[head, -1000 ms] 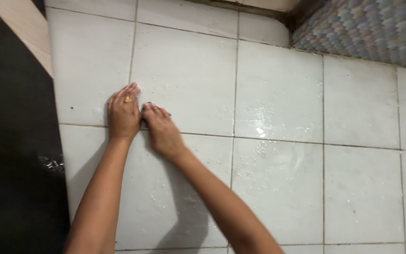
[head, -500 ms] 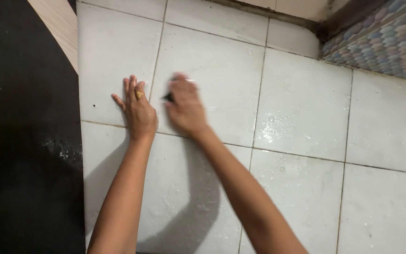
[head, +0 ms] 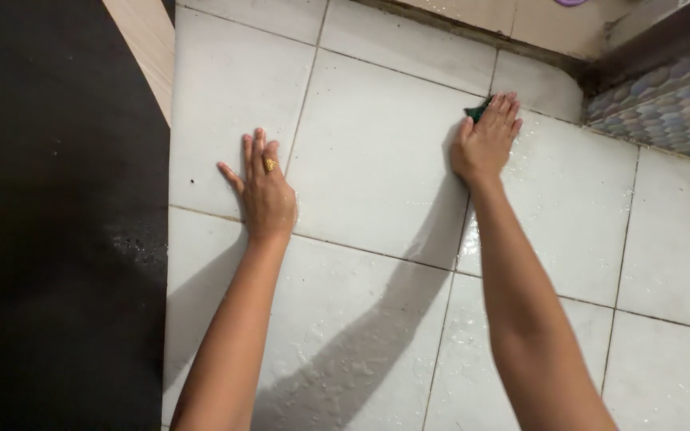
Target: The person fills a bucket with water, wets a sponge, and then kneels to scrub the tiled bathroom floor. They repeatedly wet the sponge and continue scrubbing different sections of the floor.
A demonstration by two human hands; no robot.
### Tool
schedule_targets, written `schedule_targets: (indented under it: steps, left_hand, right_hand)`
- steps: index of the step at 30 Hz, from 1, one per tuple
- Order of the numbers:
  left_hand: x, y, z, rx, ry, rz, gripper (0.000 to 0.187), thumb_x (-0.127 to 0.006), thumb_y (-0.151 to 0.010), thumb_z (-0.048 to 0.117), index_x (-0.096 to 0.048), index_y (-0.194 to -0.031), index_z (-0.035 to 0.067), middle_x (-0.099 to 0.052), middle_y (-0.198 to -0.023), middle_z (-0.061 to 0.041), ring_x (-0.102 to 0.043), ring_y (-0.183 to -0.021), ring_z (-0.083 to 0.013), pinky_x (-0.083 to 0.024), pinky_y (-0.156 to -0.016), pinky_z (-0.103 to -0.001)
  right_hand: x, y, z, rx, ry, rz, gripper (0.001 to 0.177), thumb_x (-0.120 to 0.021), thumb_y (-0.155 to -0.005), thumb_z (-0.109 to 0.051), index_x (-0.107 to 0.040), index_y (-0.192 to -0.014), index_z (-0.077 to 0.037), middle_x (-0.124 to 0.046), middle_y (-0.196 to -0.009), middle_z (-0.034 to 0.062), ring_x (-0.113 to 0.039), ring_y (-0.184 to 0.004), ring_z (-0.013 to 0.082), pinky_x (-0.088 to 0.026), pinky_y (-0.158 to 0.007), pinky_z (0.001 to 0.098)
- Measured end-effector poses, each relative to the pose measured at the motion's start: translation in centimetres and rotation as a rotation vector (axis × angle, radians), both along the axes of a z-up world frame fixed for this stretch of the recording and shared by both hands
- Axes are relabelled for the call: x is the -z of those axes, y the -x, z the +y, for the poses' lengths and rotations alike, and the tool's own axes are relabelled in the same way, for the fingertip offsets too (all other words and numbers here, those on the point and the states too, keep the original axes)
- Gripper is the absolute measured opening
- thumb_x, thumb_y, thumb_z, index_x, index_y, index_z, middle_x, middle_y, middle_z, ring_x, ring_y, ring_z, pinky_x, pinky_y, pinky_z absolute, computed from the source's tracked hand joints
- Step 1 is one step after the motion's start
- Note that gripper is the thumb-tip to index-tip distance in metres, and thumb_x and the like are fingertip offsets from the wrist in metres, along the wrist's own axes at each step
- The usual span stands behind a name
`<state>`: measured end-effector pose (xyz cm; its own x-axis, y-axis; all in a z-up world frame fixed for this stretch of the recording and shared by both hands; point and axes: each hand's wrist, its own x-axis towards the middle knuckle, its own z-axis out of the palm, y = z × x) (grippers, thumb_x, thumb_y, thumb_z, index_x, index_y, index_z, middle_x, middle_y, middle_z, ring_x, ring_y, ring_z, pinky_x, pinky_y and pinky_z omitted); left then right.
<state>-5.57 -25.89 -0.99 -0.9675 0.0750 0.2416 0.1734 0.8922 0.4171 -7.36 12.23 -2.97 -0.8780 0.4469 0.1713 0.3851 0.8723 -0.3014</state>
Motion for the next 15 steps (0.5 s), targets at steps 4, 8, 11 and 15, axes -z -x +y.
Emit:
schedule_targets:
  steps: [4,8,11,15]
  left_hand:
    - [0.0,0.6,0.0,0.001,0.01,0.018,0.042,-0.044,-0.099,-0.003,-0.054,-0.139,0.001,-0.044,-0.161,-0.017,-0.031,-0.153,-0.0337,-0.006,-0.12,-0.072]
    - [0.9,0.8,0.2,-0.001,-0.012,0.005,0.044,-0.045,-0.096,-0.002,-0.055,-0.139,0.001,-0.043,-0.16,-0.017,-0.033,-0.153,-0.0339,-0.009,-0.121,-0.07]
    - [0.9,1.0,-0.6,0.01,-0.078,0.0,0.041,-0.046,-0.1,0.003,-0.056,-0.14,0.001,-0.044,-0.159,-0.016,-0.036,-0.152,-0.0326,-0.017,-0.125,-0.063]
    - [-0.1,0.6,-6.4,0.303,0.059,0.043,0.043,-0.054,-0.098,0.017,-0.057,-0.135,-0.004,-0.045,-0.156,-0.02,-0.039,-0.145,-0.0365,-0.026,-0.118,-0.057]
  right_hand:
    - [0.3,3.7,-8.7,-0.149,0.134,0.074,0.074,-0.042,-0.103,-0.029,-0.017,-0.161,0.008,-0.012,-0.171,0.025,-0.005,-0.16,0.0354,0.002,-0.129,0.0496]
    - [-0.1,4.9,-21.9,-0.575,0.109,0.227,0.065,-0.051,-0.1,-0.023,-0.034,-0.159,-0.003,-0.026,-0.17,0.018,-0.021,-0.16,0.033,-0.012,-0.132,0.0519]
    - [-1.4,3.1,-25.5,-0.747,0.201,0.163,0.057,-0.055,-0.101,-0.02,-0.042,-0.153,-0.002,-0.036,-0.163,0.0211,-0.034,-0.154,0.0373,-0.022,-0.128,0.0535]
    - [-3.5,1.3,-22.8,-0.612,0.207,0.179,0.05,-0.056,-0.099,-0.011,-0.052,-0.149,-0.005,-0.043,-0.152,0.0238,-0.041,-0.144,0.0439,-0.033,-0.125,0.0479]
